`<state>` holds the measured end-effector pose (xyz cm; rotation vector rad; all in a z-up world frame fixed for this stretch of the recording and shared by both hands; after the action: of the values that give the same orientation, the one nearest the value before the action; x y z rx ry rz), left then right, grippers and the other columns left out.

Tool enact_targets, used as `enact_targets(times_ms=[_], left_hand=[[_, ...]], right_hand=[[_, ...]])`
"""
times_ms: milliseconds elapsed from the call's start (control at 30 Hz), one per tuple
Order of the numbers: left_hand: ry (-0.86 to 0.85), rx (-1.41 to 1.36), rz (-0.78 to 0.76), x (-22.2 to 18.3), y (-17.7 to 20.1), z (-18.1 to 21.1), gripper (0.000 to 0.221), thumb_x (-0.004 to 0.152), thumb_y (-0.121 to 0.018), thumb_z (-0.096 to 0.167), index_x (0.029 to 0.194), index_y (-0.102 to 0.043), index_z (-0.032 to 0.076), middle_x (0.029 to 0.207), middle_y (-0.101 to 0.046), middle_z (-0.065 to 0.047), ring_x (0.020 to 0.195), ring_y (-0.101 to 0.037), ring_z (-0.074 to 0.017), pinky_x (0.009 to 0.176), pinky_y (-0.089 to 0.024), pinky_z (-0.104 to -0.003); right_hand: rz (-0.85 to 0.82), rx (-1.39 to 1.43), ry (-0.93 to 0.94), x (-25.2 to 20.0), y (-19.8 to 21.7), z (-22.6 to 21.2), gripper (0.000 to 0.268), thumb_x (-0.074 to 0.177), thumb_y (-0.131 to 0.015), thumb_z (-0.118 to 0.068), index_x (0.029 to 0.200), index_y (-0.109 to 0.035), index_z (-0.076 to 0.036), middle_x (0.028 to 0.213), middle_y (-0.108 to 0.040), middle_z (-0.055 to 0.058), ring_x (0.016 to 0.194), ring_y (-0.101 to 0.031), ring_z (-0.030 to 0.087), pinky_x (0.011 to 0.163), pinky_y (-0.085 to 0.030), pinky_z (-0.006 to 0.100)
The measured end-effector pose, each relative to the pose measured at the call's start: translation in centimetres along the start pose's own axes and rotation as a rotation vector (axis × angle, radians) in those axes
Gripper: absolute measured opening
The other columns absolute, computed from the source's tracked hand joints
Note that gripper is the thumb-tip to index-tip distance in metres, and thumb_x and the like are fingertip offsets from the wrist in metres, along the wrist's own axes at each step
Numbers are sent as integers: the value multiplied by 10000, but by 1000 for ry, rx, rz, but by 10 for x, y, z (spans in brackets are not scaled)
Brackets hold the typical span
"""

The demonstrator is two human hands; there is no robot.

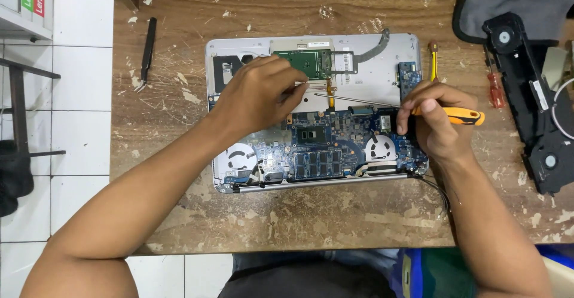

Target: Disassembling a laptop by removing screws from the motherboard and disconnecting internal cables using a screwdriver.

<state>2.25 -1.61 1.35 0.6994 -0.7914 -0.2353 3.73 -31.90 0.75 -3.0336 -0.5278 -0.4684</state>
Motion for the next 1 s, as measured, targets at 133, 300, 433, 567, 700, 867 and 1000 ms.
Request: enact_targets(times_ms=[133, 300, 433, 567, 700, 867, 1000], left_hand=[[39, 69, 16, -1, 0, -1, 70, 954, -761, -37, 1023, -755, -46, 778, -689, -102, 681, -638, -207, 657, -597, -349], [73, 17, -38, 2, 4, 0, 209, 958, -764, -44, 1163, -725, -51, 859, -723, -118, 675, -713, -198, 635, -670, -312], [12, -107, -253, 3, 10, 9, 252, 945, -846, 120, 793, -655, 56, 666, -584, -18, 613, -575, -161, 702, -585, -324], [-59, -54, -369, -1, 8, 17, 318, 888, -885, 372, 912, -713, 106, 740, -613, -18, 679, -592, -218, 718, -557, -395], [-75, -130, -309, 1, 6, 21, 316, 804, -919, 314, 859, -725, 70, 689, -558, -53, 704, -604, -274, 723, -488, -397], [-43, -98, -260, 0, -1, 24, 281, 870, -871, 247, 809, -675, 55, 706, -550, -54, 727, -615, -272, 731, -492, -391], [-2, -110, -181, 1, -1, 26, 240, 931, -831, 181, 848, -637, 65, 708, -546, -46, 710, -623, -260, 712, -493, -377]], right_hand=[[-8, -21, -8, 0, 0, 0, 343, 1034, -596, -254, 851, -590, 36, 785, -576, 177, 475, -590, 257, 450, -477, 295], [-7, -6, -12, 0, -1, -2, 325, 1032, -603, -248, 856, -586, 25, 767, -565, 164, 483, -580, 243, 449, -482, 289], [-39, -26, 9, 1, -4, -7, 330, 1045, -578, -235, 832, -575, 17, 714, -552, 141, 489, -568, 223, 482, -479, 289], [-34, -9, 4, 0, -2, 1, 360, 1058, -564, -255, 819, -573, 14, 701, -570, 145, 506, -570, 221, 507, -499, 277], [20, 130, 134, 0, 4, 18, 344, 1010, -569, -157, 771, -578, 90, 622, -544, 215, 445, -581, 231, 414, -507, 313], [9, 197, 137, -2, 2, 14, 285, 964, -612, -118, 823, -594, 128, 674, -572, 243, 478, -597, 230, 439, -528, 327], [-84, 247, 137, -3, -5, 5, 286, 907, -618, -141, 838, -619, 136, 678, -590, 249, 471, -620, 245, 455, -529, 323]])
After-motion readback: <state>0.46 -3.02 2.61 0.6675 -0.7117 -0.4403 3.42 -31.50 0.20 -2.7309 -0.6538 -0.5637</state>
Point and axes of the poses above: each hand's wrist, its own x-axis towards the middle knuckle, its own y-axis out of the back of the hand, z = x × y, the point moved 3 cm from there along x, towards the middle knuckle
